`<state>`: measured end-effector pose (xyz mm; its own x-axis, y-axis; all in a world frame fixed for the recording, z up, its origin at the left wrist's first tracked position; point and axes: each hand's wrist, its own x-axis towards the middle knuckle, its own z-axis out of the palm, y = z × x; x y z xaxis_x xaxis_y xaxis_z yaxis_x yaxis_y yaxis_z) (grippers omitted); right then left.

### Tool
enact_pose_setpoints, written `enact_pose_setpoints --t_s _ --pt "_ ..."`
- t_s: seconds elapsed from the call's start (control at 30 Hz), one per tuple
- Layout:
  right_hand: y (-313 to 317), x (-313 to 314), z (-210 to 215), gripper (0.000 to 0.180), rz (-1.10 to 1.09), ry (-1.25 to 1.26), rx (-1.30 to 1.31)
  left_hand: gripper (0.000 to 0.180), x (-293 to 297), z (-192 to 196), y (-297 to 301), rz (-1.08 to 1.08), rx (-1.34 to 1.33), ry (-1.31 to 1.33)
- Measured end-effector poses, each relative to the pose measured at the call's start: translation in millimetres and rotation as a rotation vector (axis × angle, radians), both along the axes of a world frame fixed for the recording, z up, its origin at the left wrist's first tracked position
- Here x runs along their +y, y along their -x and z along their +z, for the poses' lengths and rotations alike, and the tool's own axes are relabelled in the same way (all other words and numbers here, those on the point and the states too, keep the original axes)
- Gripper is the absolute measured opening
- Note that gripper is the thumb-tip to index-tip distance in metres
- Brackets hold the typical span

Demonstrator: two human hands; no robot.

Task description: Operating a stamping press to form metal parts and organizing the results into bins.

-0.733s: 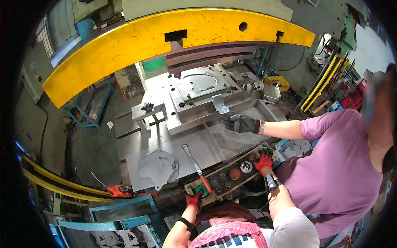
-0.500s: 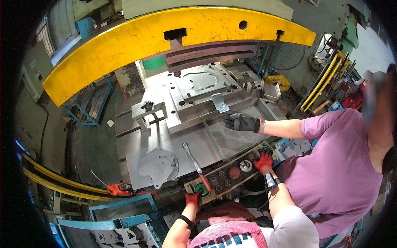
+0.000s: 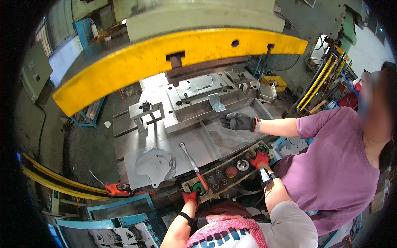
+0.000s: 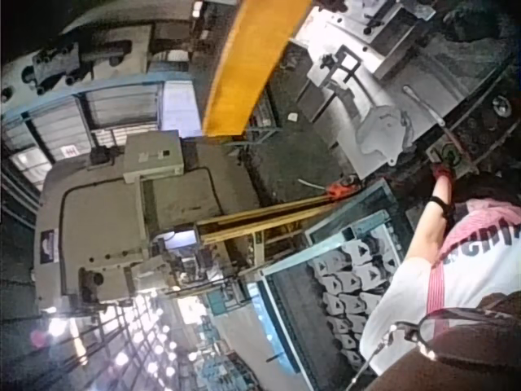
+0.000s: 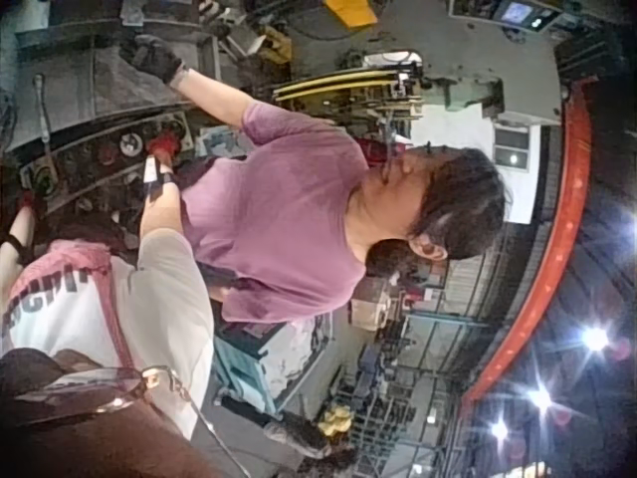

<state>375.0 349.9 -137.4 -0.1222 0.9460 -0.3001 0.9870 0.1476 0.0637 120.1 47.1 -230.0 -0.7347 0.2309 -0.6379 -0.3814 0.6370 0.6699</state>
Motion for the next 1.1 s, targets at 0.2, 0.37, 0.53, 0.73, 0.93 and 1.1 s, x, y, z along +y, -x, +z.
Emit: enact_pose_setpoints --t_s 0.2,0.37,0.53,0.73,0.93,1.1 --pt "-9.3 -0.3 2.8 0.094 -0.068 0.002 0.039 0.100 12.6 40.1 -11.0 0.011 -0.063 -0.033" --pt "12.3 -0.3 5.6 0.093 -0.015 -0.008 0.023 0.095 -10.7 -61.1 11.8 0.061 -0.036 -0.054" --pt "-12.5 6.4 -4.2 0.093 -0.024 -0.019 0.029 0.106 12.3 11.2 -2.3 -0.006 -0.163 0.060" --pt "19.2 -16.8 22.5 0.093 -0.091 -0.104 0.122 0.105 1.2 -25.5 22.2 -0.010 -0.281 -0.083" --pt "26.8 -74.4 28.9 0.091 -0.027 -0.156 0.237 0.104 2.7 9.2 9.1 0.014 -0.184 -0.167" --pt "30.0 -123.7 36.0 0.086 0.030 -0.151 0.326 0.105 4.8 32.4 4.4 0.031 -0.214 -0.147"
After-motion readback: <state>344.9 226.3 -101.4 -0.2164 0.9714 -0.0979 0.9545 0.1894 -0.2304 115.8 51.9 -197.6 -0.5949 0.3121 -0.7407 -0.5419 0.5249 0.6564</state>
